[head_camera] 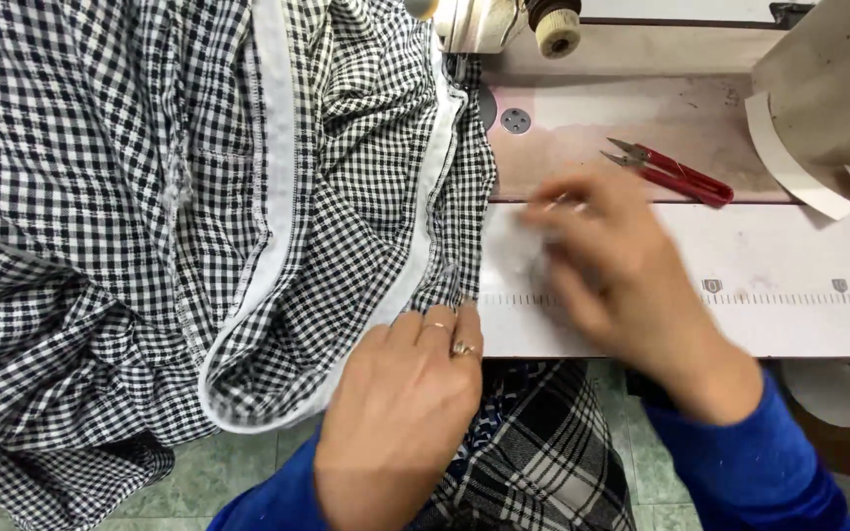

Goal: Using a seam ripper to remove stitches from a checkered garment at a sewing workstation

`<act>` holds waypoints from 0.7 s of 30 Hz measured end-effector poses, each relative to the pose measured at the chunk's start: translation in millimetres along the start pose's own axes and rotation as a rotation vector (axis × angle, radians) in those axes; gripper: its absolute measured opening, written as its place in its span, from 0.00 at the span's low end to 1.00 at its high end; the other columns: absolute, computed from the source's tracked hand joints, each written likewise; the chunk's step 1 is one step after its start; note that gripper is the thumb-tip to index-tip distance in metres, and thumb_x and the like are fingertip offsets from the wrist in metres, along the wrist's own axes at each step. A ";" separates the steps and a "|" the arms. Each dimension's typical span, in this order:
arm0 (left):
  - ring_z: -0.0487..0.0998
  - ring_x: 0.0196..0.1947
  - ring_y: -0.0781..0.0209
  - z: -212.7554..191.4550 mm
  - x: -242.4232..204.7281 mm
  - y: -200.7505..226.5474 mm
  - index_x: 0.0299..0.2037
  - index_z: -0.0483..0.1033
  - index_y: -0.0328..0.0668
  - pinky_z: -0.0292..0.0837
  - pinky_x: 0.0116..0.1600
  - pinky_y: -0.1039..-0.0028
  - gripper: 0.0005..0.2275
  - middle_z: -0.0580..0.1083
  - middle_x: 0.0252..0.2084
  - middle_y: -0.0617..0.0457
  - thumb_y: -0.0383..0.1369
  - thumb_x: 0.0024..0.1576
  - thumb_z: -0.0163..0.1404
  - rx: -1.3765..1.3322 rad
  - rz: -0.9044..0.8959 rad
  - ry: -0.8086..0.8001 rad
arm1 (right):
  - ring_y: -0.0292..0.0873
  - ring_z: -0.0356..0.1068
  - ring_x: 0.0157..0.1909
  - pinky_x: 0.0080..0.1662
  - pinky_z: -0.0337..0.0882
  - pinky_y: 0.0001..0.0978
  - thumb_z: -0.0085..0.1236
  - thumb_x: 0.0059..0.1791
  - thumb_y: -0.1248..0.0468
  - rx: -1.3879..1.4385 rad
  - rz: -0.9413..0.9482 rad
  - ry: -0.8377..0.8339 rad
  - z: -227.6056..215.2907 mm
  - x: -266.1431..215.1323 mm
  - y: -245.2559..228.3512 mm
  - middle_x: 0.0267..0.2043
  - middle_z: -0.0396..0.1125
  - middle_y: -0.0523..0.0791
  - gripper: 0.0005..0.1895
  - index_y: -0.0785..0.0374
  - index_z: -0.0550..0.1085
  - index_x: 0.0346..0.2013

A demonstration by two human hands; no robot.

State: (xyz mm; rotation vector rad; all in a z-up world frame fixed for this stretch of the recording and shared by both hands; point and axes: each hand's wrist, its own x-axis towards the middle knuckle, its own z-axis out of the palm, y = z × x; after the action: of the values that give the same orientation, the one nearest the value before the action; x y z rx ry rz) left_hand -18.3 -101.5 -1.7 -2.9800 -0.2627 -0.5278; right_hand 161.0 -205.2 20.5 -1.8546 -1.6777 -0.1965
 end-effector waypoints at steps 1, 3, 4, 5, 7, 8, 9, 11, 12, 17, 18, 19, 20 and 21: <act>0.71 0.27 0.58 -8.0 0.4 -3.7 0.48 0.74 0.40 0.66 0.28 0.67 0.15 0.72 0.32 0.55 0.30 0.52 0.44 0.002 -0.001 -0.002 | 0.57 0.61 0.53 0.55 0.61 0.51 0.49 0.43 0.74 0.003 -0.001 0.001 3.5 -0.8 -4.9 0.50 0.62 0.56 0.16 0.70 0.71 0.47; 0.66 0.31 0.53 -23.7 0.2 -10.9 0.46 0.75 0.42 0.59 0.32 0.64 0.12 0.69 0.34 0.52 0.32 0.55 0.42 -0.048 0.077 -0.003 | 0.55 0.64 0.50 0.49 0.63 0.49 0.45 0.43 0.72 0.046 -0.097 -0.079 11.1 -3.2 -15.5 0.49 0.64 0.55 0.20 0.62 0.69 0.50; 0.66 0.31 0.53 -27.2 -1.0 -16.1 0.46 0.75 0.42 0.59 0.32 0.64 0.12 0.69 0.34 0.52 0.32 0.55 0.42 -0.047 0.076 -0.006 | 0.55 0.64 0.50 0.49 0.63 0.49 0.45 0.43 0.72 0.049 -0.097 -0.079 13.2 -3.3 -17.7 0.49 0.64 0.55 0.20 0.62 0.69 0.50; 0.68 0.40 0.52 -30.8 -2.2 -21.3 0.49 0.73 0.44 0.61 0.40 0.62 0.14 0.70 0.41 0.50 0.34 0.55 0.40 0.033 0.088 0.004 | 0.54 0.64 0.49 0.49 0.62 0.48 0.45 0.42 0.72 0.091 -0.088 -0.095 15.2 -3.3 -20.0 0.49 0.64 0.54 0.20 0.62 0.70 0.49; 0.69 0.49 0.51 -32.6 -5.3 -31.5 0.52 0.71 0.46 0.63 0.48 0.60 0.16 0.71 0.48 0.48 0.36 0.56 0.38 0.115 0.101 0.013 | 0.53 0.63 0.48 0.48 0.62 0.46 0.45 0.42 0.72 0.134 -0.079 -0.111 18.1 -3.2 -22.8 0.48 0.63 0.52 0.20 0.63 0.71 0.48; 0.70 0.42 0.53 -31.0 -6.9 -36.3 0.53 0.71 0.47 0.63 0.46 0.59 0.18 0.71 0.45 0.50 0.37 0.54 0.39 0.118 0.115 -0.034 | 0.51 0.63 0.45 0.46 0.61 0.45 0.46 0.44 0.70 0.115 -0.082 -0.109 18.7 -2.7 -23.0 0.47 0.64 0.51 0.16 0.61 0.71 0.46; 0.72 0.35 0.54 -29.5 -8.6 -41.3 0.55 0.70 0.49 0.64 0.45 0.59 0.19 0.72 0.41 0.52 0.38 0.53 0.40 0.122 0.129 -0.081 | 0.50 0.63 0.42 0.43 0.60 0.43 0.48 0.47 0.68 0.097 -0.086 -0.107 19.3 -2.2 -23.4 0.45 0.64 0.49 0.11 0.60 0.72 0.43; 0.71 0.31 0.53 -30.8 -10.4 -45.7 0.51 0.71 0.44 0.64 0.41 0.61 0.17 0.71 0.36 0.53 0.34 0.53 0.40 0.117 0.163 -0.114 | 0.49 0.64 0.42 0.43 0.60 0.42 0.48 0.47 0.68 0.143 -0.071 -0.100 18.7 -0.3 -22.5 0.44 0.65 0.49 0.10 0.60 0.72 0.41; 0.71 0.28 0.53 -31.4 -10.9 -47.7 0.48 0.72 0.39 0.64 0.37 0.63 0.15 0.70 0.30 0.53 0.30 0.53 0.40 0.109 0.200 -0.144 | 0.48 0.64 0.41 0.42 0.60 0.41 0.48 0.47 0.67 0.185 -0.054 -0.094 17.9 0.4 -22.0 0.43 0.65 0.48 0.08 0.60 0.73 0.39; 0.68 0.17 0.56 -29.2 -6.4 -28.4 0.28 0.71 0.41 0.60 0.27 0.65 0.05 0.67 0.21 0.55 0.25 0.51 0.41 0.024 0.224 -0.089 | 0.52 0.63 0.43 0.45 0.63 0.40 0.40 0.48 0.74 0.205 0.001 -0.061 25.7 9.7 -7.9 0.42 0.61 0.53 0.16 0.68 0.68 0.50; 0.69 0.15 0.57 -27.4 -5.9 -22.4 0.29 0.75 0.38 0.61 0.25 0.65 0.07 0.70 0.20 0.54 0.26 0.51 0.42 0.063 0.222 -0.067 | 0.52 0.62 0.41 0.42 0.63 0.40 0.40 0.48 0.76 0.167 0.014 -0.067 27.9 12.5 -5.9 0.40 0.59 0.53 0.18 0.69 0.67 0.52; 0.69 0.15 0.57 -24.6 -5.8 -18.8 0.29 0.75 0.38 0.61 0.25 0.65 0.07 0.70 0.20 0.54 0.26 0.51 0.42 0.062 0.221 -0.069 | 0.52 0.62 0.41 0.42 0.63 0.40 0.40 0.48 0.76 0.169 0.015 -0.069 28.1 12.2 -8.1 0.40 0.59 0.53 0.18 0.69 0.67 0.52; 0.67 0.14 0.56 -21.4 -5.4 -15.0 0.24 0.75 0.40 0.61 0.26 0.64 0.07 0.69 0.19 0.53 0.26 0.50 0.42 0.071 0.201 -0.069 | 0.50 0.62 0.38 0.40 0.63 0.39 0.41 0.47 0.76 0.184 0.007 -0.086 28.2 11.9 -9.8 0.37 0.60 0.51 0.18 0.68 0.69 0.50; 0.66 0.13 0.56 -18.0 -4.8 -11.2 0.20 0.74 0.43 0.61 0.26 0.63 0.09 0.68 0.19 0.52 0.26 0.50 0.42 0.081 0.181 -0.069 | 0.48 0.62 0.35 0.39 0.63 0.39 0.42 0.45 0.76 0.199 -0.002 -0.103 28.4 11.5 -11.3 0.34 0.61 0.49 0.17 0.67 0.72 0.47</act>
State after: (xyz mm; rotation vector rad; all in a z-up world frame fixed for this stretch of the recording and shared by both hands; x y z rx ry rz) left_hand -30.8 -93.7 14.2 -2.9080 -0.0183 -0.3858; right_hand 144.2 -180.4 7.6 -1.7400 -1.7012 0.0644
